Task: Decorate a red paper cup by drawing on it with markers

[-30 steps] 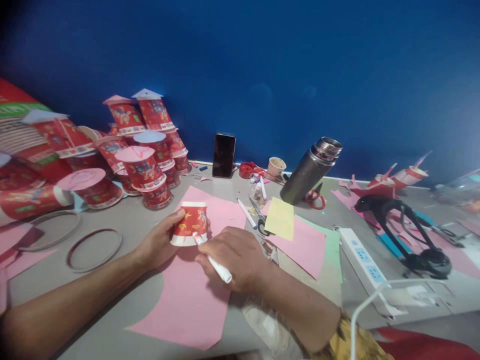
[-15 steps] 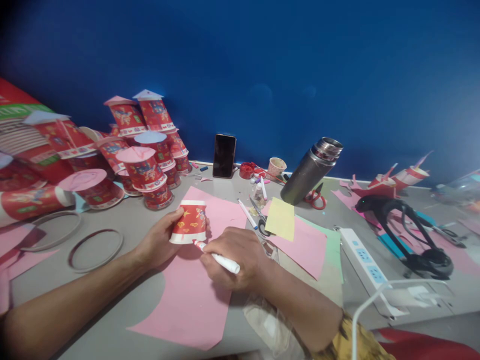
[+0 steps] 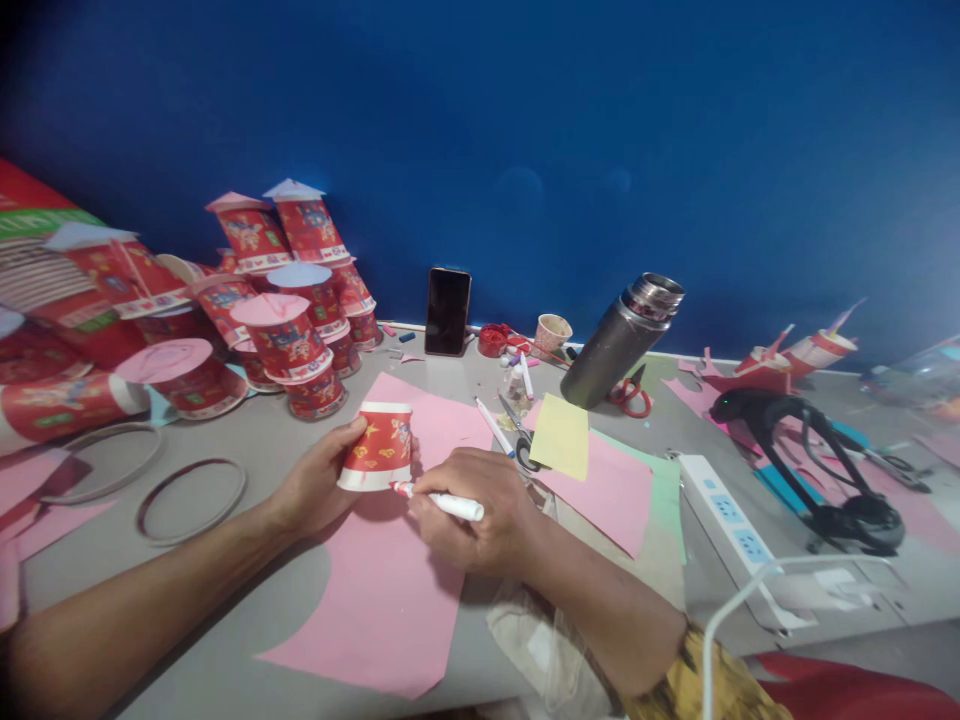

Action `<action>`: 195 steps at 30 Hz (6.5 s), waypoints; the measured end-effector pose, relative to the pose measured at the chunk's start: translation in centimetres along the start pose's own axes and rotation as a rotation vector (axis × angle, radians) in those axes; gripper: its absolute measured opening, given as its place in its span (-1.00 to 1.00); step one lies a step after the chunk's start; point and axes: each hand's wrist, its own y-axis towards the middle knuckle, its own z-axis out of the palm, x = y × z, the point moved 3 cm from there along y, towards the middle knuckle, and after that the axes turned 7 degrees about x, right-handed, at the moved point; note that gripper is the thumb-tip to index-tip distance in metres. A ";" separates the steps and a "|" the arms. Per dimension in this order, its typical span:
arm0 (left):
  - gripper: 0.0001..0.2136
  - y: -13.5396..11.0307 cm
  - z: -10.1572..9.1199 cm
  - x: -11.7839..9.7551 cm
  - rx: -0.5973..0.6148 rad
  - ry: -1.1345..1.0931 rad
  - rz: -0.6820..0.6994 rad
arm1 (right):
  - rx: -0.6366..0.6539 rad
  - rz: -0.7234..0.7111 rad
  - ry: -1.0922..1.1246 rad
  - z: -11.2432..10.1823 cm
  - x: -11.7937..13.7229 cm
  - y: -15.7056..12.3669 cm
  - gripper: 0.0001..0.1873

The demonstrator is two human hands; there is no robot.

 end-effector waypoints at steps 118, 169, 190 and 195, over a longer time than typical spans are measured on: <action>-0.60 -0.2 0.5 0.1 0.125 0.096 0.059 | 0.056 0.057 0.041 0.1 -0.2 -0.1 -0.77; -0.60 -0.1 0.5 0.1 0.123 0.111 0.092 | 0.019 0.064 -0.028 -0.3 0.0 -0.1 -0.77; -0.53 -0.6 1.2 -0.1 0.090 0.260 0.103 | 0.065 -0.044 0.025 0.4 0.2 -0.3 -0.87; -0.55 -0.7 1.3 -0.1 0.089 0.238 0.108 | 0.068 -0.075 0.054 0.6 0.4 -0.4 -0.85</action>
